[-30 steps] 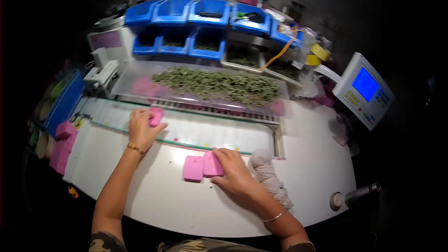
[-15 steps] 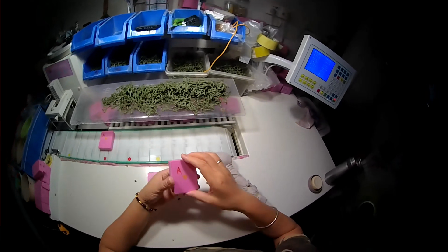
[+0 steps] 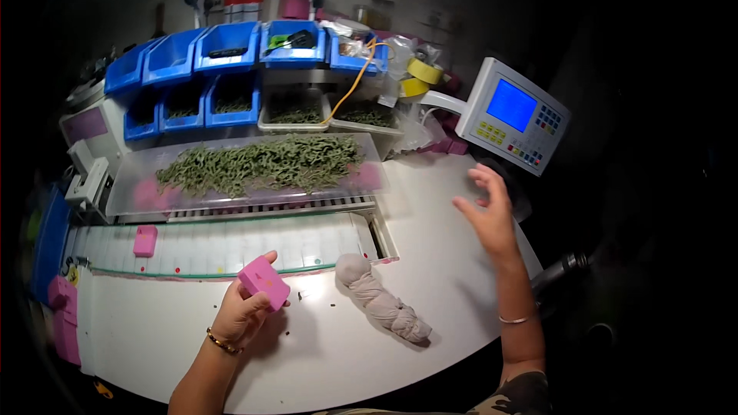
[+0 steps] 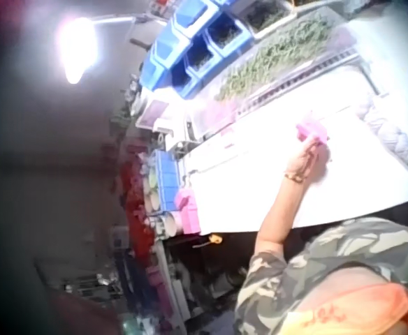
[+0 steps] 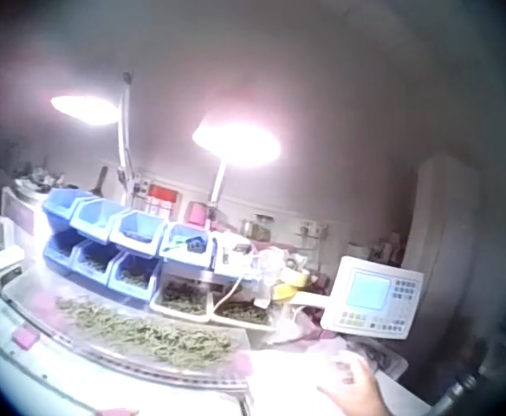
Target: The person assembles small pink cardboard boxes by hand, inserting green and floral decorative elements and using a small white tool to press materials into place. They repeatedly fold box flaps and secure internal components while working at a production station.
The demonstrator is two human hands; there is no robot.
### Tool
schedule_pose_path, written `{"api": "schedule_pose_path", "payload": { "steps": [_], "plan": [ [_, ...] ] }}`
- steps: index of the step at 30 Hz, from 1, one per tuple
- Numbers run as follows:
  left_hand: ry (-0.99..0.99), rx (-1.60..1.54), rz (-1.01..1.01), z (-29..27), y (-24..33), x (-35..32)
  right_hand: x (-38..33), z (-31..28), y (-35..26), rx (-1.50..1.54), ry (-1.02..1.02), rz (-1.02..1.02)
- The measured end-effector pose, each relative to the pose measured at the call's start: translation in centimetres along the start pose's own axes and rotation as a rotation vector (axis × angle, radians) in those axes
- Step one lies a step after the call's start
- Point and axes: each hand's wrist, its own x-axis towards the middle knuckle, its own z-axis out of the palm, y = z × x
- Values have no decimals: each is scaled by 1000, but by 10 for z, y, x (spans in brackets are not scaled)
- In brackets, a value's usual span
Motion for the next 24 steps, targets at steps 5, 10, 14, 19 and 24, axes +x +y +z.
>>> {"api": "schedule_pose_path", "payload": {
  "steps": [5, 10, 14, 19, 24],
  "plan": [
    [17, 475, 71, 19, 5, -2, -30, 17, -56, 100, -157, 12],
    [-49, 672, 214, 29, 3, -4, -75, 85, -112, 455, -567, -122],
    [-96, 844, 258, 22, 6, -6, -93, 130, -146, 591, -673, -209],
    [-252, 712, 313, 8, 11, -7, -93, 152, -146, 576, -613, -334],
    [-218, 817, 304, 2, 15, -7, -85, 156, -131, 687, -702, -330]
  ]
}}
